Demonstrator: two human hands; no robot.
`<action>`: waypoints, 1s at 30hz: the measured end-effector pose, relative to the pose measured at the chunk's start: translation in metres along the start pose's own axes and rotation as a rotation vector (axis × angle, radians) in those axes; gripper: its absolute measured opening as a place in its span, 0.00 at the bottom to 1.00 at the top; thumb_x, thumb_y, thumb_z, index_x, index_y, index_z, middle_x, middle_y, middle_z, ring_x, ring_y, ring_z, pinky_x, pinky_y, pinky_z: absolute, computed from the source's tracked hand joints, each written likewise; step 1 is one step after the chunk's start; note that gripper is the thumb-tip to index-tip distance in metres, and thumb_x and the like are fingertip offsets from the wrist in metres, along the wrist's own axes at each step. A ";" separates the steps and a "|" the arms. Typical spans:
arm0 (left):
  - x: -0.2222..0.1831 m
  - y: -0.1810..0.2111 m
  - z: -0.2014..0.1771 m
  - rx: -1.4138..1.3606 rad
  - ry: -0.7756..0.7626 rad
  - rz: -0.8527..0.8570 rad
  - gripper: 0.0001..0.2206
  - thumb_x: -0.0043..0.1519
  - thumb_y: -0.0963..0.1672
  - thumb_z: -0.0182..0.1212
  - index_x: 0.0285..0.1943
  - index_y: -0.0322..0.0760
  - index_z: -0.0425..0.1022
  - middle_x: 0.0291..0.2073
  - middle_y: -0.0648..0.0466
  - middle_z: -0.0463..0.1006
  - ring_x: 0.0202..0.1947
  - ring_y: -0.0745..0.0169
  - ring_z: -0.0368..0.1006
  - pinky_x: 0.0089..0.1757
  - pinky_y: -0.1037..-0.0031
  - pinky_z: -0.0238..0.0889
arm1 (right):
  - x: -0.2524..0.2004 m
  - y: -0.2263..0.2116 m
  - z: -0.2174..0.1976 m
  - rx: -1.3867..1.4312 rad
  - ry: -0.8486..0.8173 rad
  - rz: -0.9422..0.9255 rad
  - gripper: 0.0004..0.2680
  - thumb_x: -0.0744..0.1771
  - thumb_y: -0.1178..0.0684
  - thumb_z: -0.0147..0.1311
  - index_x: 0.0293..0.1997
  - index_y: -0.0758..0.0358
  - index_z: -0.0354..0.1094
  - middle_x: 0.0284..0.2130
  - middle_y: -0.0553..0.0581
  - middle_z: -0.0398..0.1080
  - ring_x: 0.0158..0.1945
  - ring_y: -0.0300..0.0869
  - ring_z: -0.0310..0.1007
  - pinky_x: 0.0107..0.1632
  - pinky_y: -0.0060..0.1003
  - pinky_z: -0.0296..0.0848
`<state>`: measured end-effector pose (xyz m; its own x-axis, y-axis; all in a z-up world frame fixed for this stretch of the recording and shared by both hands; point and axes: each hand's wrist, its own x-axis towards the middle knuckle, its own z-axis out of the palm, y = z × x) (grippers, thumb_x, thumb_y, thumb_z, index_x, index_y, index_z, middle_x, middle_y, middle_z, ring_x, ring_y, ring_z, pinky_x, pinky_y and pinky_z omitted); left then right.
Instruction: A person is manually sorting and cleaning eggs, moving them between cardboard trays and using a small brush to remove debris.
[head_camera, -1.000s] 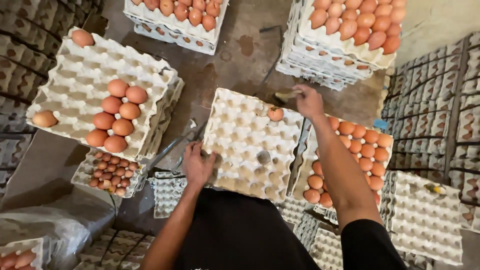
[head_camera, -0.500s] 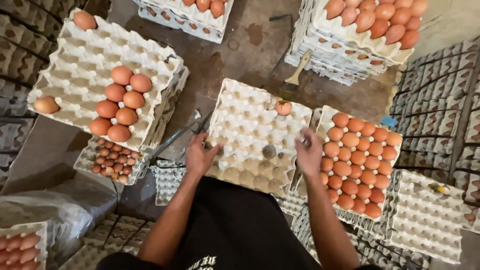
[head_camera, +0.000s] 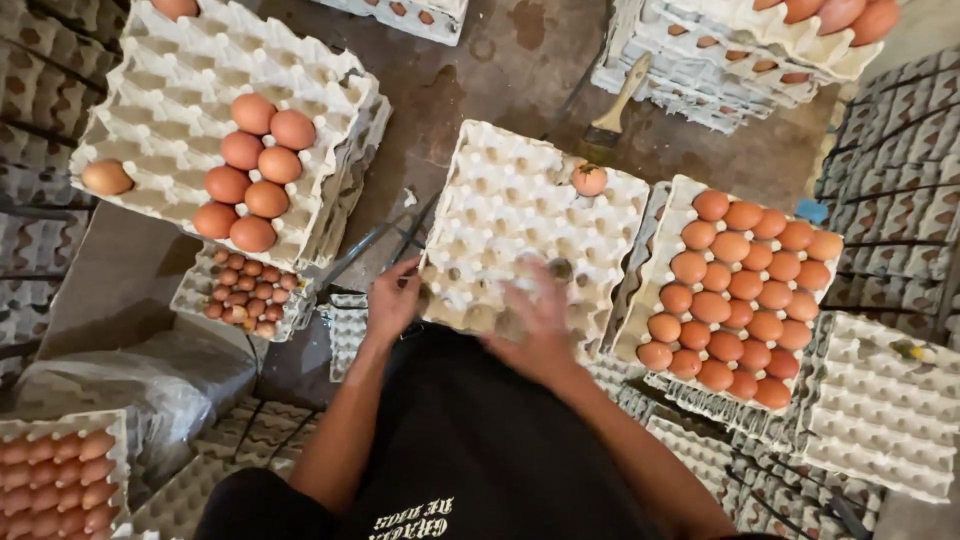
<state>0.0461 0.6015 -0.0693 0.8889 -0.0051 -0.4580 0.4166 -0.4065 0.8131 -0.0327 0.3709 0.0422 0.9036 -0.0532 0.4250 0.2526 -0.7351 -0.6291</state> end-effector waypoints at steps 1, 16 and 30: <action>-0.002 0.004 -0.001 -0.005 0.002 0.001 0.17 0.60 0.43 0.57 0.57 0.48 0.82 0.43 0.45 0.84 0.45 0.43 0.80 0.48 0.58 0.72 | -0.002 -0.003 0.011 -0.002 -0.002 -0.004 0.27 0.54 0.41 0.75 0.58 0.51 0.74 0.66 0.67 0.61 0.68 0.66 0.61 0.69 0.55 0.61; 0.008 -0.035 -0.015 -0.179 -0.192 0.219 0.16 0.62 0.38 0.55 0.58 0.33 0.80 0.51 0.35 0.80 0.58 0.34 0.72 0.58 0.51 0.63 | -0.016 0.018 0.063 -0.192 -0.541 0.101 0.30 0.53 0.34 0.69 0.60 0.39 0.68 0.71 0.64 0.47 0.71 0.57 0.50 0.66 0.70 0.43; -0.001 0.032 -0.007 -0.422 -0.056 0.046 0.12 0.70 0.45 0.55 0.57 0.43 0.81 0.39 0.50 0.83 0.36 0.66 0.74 0.40 0.75 0.73 | 0.001 0.007 0.024 -0.030 -0.539 0.141 0.29 0.53 0.34 0.70 0.59 0.42 0.69 0.72 0.63 0.48 0.70 0.57 0.52 0.68 0.61 0.47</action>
<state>0.0594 0.5948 -0.0403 0.9016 -0.0685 -0.4272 0.4285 0.0051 0.9035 -0.0218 0.3823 0.0222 0.9789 0.1950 -0.0602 0.1135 -0.7655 -0.6333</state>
